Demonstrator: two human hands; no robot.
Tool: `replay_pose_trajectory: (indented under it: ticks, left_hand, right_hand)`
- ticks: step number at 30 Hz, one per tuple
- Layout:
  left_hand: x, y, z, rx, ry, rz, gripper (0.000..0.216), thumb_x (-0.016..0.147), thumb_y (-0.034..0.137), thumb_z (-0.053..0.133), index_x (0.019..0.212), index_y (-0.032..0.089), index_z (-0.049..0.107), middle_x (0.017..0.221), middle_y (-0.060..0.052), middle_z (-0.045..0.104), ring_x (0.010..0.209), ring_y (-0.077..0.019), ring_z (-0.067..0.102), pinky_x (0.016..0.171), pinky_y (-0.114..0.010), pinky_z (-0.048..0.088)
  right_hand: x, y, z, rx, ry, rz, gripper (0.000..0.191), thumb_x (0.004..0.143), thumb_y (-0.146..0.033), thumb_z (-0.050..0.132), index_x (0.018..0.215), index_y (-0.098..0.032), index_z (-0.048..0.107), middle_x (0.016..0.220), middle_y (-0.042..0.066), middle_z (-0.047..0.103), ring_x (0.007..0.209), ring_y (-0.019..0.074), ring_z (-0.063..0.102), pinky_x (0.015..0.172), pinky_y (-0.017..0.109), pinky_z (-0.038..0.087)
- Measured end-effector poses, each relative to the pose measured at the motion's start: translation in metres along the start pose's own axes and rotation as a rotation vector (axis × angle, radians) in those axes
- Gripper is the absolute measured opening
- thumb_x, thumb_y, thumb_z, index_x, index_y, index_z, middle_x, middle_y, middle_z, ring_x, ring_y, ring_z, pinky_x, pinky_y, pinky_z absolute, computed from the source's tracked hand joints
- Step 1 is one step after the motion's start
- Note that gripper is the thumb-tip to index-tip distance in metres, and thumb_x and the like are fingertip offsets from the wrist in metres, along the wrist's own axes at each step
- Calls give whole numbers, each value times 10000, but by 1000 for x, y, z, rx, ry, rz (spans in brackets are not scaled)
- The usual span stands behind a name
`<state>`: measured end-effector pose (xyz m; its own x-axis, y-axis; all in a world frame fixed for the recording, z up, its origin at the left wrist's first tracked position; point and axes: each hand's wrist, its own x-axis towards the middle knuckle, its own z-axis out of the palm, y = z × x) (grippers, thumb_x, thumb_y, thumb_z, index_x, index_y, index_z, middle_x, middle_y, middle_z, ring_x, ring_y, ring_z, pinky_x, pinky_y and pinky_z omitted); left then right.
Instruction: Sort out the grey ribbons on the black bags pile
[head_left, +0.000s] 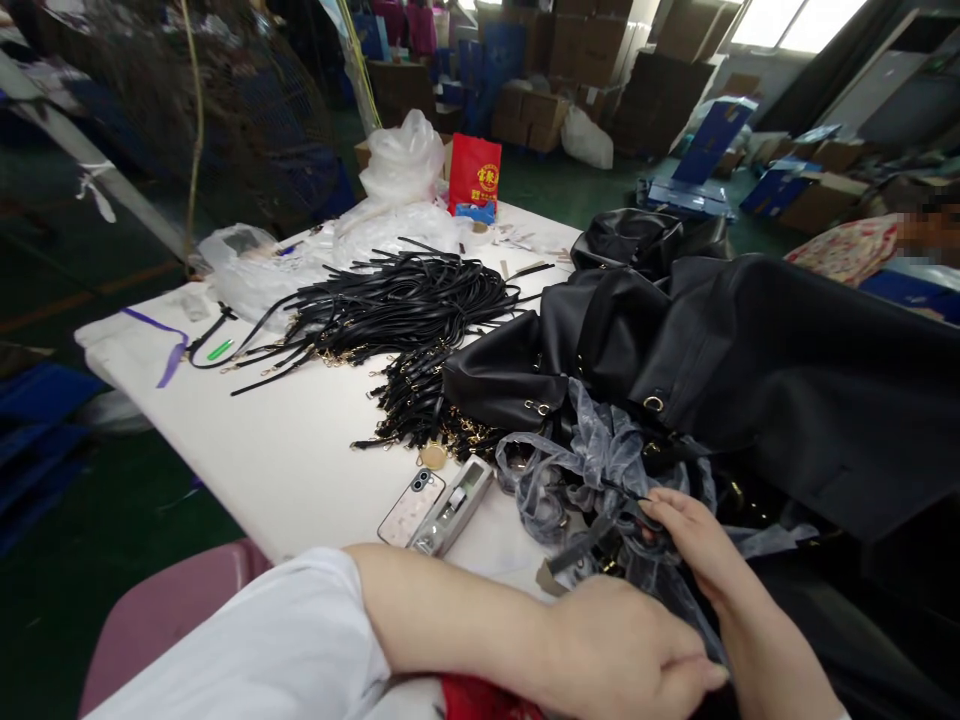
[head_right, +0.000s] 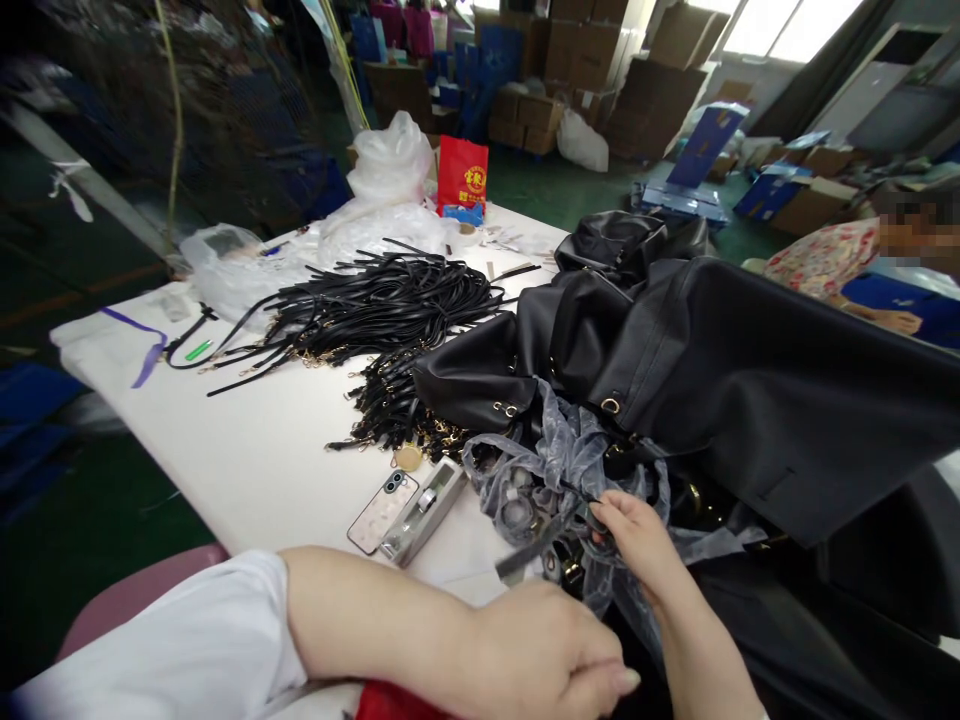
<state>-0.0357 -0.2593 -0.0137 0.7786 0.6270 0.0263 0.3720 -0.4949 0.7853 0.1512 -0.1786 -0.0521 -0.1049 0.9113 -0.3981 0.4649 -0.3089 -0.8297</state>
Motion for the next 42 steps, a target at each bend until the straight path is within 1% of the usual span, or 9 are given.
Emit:
replay_pose_trajectory:
  ticks: [3, 8, 13, 17, 21, 25, 31, 37, 42]
  left_hand:
    - [9, -26, 2, 169, 187, -44, 344, 953, 468, 416, 845, 205, 609, 879, -35, 709, 811, -208, 667, 710, -294, 503]
    - [37, -72, 7, 393, 392, -312, 546, 830, 631, 553, 1014, 117, 581, 1007, -137, 643, 941, -290, 625, 786, -386, 535]
    - [53, -86, 12, 441, 327, -236, 502, 884, 604, 496, 966, 122, 613, 961, -121, 654, 907, -282, 638, 774, -382, 537]
    - [48, -86, 14, 396, 204, -78, 375, 973, 420, 403, 863, 154, 643, 891, -80, 690, 845, -228, 663, 750, -326, 513]
    - [36, -88, 9, 129, 151, -117, 360, 939, 347, 416, 692, 165, 605, 793, -80, 690, 778, -225, 653, 726, -322, 476]
    - [29, -96, -3, -139, 166, -286, 393, 912, 336, 422, 559, 188, 509, 598, -26, 600, 632, -174, 586, 648, -276, 441]
    - [36, -108, -16, -366, 300, -327, 248, 860, 320, 506, 648, 190, 509, 828, -52, 614, 895, -207, 569, 906, -329, 405]
    - [49, -115, -15, -860, 278, -479, 194, 852, 259, 347, 717, 186, 466, 640, 16, 495, 532, -97, 465, 563, -221, 403]
    - [43, -115, -23, -1135, 231, -572, 275, 811, 348, 381, 606, 228, 241, 504, 97, 213, 402, -67, 155, 407, -218, 137]
  right_hand:
    - [-8, -2, 3, 67, -2, -32, 349, 711, -456, 637, 537, -211, 459, 520, -23, 493, 536, 135, 429, 553, 275, 346]
    - [-18, 2, -1, 231, -27, -86, 384, 721, -446, 702, 538, -182, 491, 541, -26, 461, 540, 114, 380, 526, 246, 309]
    - [-28, 11, -11, 318, -71, -158, 394, 752, -453, 709, 565, -182, 491, 578, -19, 471, 559, 118, 389, 529, 245, 322]
    - [-37, 13, -14, 142, -63, -195, 387, 801, -467, 656, 603, -201, 457, 595, -22, 459, 574, 130, 394, 545, 256, 340]
    - [-44, 15, -12, -34, 81, -240, 374, 800, -312, 640, 628, -234, 318, 645, -29, 482, 667, 150, 464, 651, 266, 399]
    - [-45, 17, -11, 74, 184, -206, 259, 747, -272, 659, 713, -237, 405, 744, -21, 582, 675, 146, 528, 634, 251, 431]
    - [-23, 2, -5, 306, 386, -194, 234, 640, -248, 736, 788, -226, 556, 751, -22, 600, 662, 117, 551, 586, 198, 449]
    - [-3, -22, 0, 509, 250, -110, 334, 635, -341, 794, 857, -230, 570, 700, -13, 654, 639, 159, 639, 590, 255, 519]
    - [9, -17, 14, 168, 190, -289, 421, 798, -422, 641, 1145, -221, 516, 886, 62, 729, 861, 236, 686, 877, 439, 517]
